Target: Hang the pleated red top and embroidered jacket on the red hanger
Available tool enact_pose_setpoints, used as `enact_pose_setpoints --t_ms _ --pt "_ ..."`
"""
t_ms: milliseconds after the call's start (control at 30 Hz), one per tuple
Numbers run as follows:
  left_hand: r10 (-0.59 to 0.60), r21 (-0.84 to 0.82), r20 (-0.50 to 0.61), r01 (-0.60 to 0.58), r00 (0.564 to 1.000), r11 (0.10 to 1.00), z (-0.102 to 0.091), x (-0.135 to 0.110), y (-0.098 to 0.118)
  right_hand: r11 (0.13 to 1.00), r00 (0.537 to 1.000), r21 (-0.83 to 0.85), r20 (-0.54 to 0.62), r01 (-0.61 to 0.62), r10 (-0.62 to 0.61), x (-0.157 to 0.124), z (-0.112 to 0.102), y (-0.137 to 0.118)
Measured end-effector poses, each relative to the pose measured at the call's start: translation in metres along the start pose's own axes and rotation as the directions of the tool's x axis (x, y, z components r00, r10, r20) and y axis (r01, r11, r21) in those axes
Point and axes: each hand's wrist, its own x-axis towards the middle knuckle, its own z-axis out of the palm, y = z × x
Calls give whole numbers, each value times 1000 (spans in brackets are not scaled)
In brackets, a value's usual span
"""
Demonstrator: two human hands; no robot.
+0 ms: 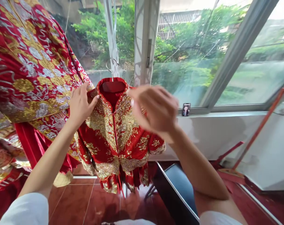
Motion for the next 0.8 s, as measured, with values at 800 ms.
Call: enact_pose_setpoints --t_ms 800 --pt "-81 -270 332 177 940 947 26 29 -60 996 969 -85 -248 -4 -17 21 118 61"
